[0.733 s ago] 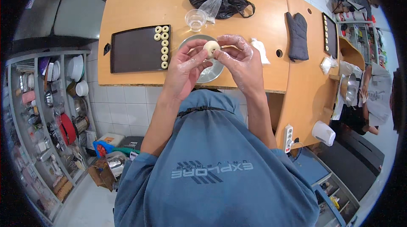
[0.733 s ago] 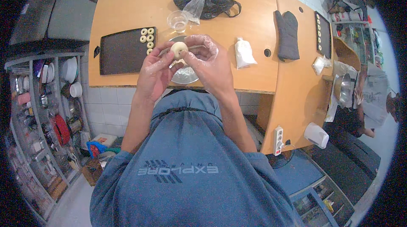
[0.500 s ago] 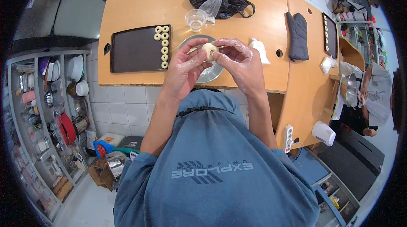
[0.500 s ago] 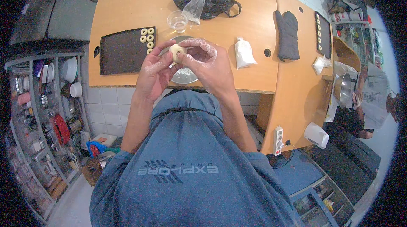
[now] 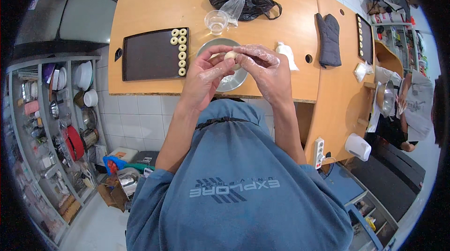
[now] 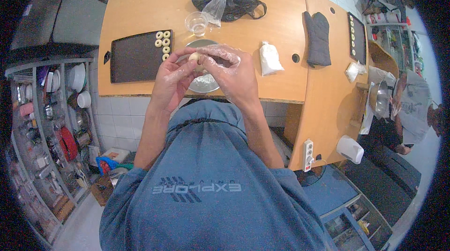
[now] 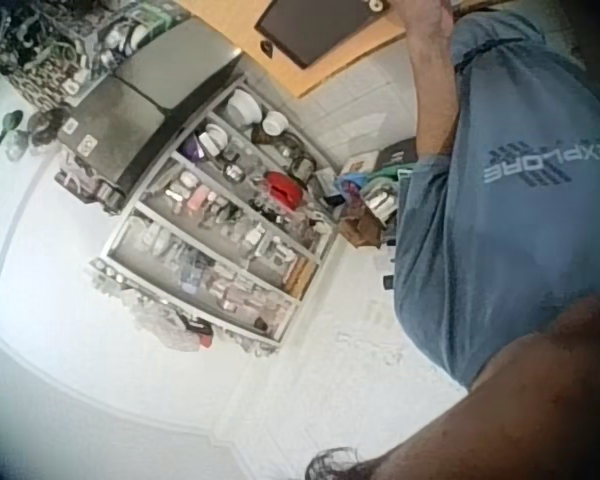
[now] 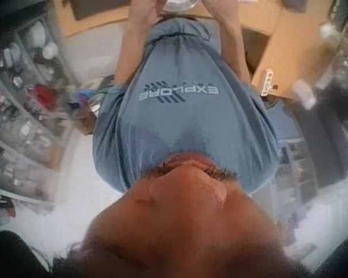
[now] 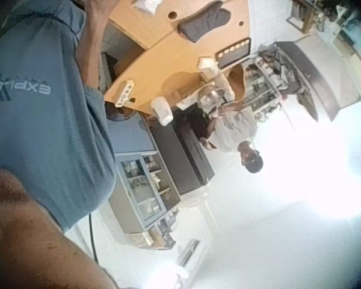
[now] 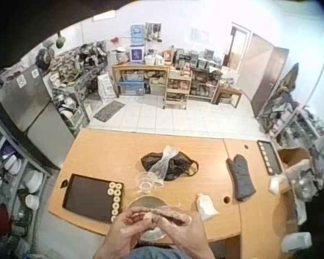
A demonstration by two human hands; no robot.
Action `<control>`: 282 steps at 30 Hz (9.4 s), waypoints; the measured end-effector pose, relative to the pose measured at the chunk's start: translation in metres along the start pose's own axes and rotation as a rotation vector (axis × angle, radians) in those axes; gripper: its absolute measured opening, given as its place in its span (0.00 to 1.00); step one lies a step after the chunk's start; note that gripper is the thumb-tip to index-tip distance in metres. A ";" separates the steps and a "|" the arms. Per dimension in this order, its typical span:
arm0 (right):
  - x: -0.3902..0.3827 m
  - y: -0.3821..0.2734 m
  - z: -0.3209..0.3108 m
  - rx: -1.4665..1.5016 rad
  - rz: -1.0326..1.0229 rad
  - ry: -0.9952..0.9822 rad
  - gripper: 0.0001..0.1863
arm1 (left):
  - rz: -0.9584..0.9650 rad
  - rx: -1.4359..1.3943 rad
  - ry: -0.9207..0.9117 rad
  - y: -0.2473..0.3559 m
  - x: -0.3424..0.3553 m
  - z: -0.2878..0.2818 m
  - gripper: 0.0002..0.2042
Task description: The person rolls a piece of dough between their palms to form a ball and then presses a hole into the center to shape it like a small donut.
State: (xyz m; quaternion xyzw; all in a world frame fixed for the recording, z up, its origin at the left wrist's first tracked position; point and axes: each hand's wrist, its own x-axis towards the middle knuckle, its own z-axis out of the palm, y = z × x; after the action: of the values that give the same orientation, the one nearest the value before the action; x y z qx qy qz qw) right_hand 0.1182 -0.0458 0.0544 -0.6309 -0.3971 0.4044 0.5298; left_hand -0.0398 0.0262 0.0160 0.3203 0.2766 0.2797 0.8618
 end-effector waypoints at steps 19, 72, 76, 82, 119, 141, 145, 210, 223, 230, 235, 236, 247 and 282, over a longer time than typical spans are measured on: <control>-0.001 -0.005 0.000 0.121 0.057 -0.009 0.16 | -0.090 -0.345 0.036 -0.002 -0.001 0.002 0.10; 0.002 -0.003 0.000 0.224 0.119 -0.013 0.18 | -0.047 -0.291 -0.036 -0.004 0.005 -0.010 0.15; 0.001 -0.009 -0.001 0.216 0.134 -0.043 0.17 | -0.038 -0.252 0.011 -0.003 0.004 -0.010 0.15; 0.001 -0.007 0.002 0.268 0.103 -0.021 0.16 | 0.001 -0.288 0.040 -0.001 0.004 -0.005 0.15; 0.002 -0.001 0.001 -0.212 -0.081 0.048 0.14 | 0.012 -0.034 0.059 -0.001 0.006 0.000 0.13; -0.001 -0.004 0.002 0.006 0.008 0.055 0.14 | -0.041 -0.215 0.006 -0.003 0.004 -0.010 0.11; -0.001 -0.006 -0.002 -0.010 -0.004 0.007 0.13 | -0.059 -0.178 -0.012 -0.003 0.003 -0.009 0.12; -0.004 -0.013 0.001 0.155 0.097 -0.041 0.15 | 0.046 -0.285 -0.045 -0.008 0.001 -0.003 0.16; -0.004 -0.008 0.004 0.169 0.083 0.053 0.16 | 0.204 0.218 0.181 0.003 -0.004 0.021 0.15; -0.003 0.001 0.006 0.252 0.036 0.164 0.15 | 0.246 0.320 0.228 0.006 -0.007 0.028 0.12; -0.002 -0.002 0.002 0.182 0.093 0.086 0.15 | 0.181 0.231 0.212 0.002 -0.003 0.019 0.13; -0.003 -0.002 0.002 0.167 0.080 0.063 0.16 | 0.201 0.124 0.189 0.001 -0.002 0.019 0.14; -0.001 -0.001 0.004 0.150 0.106 0.059 0.15 | 0.032 -0.096 0.109 0.001 -0.001 0.006 0.13; -0.003 -0.006 0.001 0.096 0.126 0.014 0.18 | -0.021 -0.181 0.083 -0.003 -0.001 0.000 0.12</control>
State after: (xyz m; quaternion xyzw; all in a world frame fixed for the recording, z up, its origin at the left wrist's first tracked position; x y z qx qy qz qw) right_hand 0.1160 -0.0472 0.0606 -0.6312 -0.3330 0.4510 0.5359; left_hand -0.0399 0.0235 0.0144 0.2264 0.2892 0.3073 0.8779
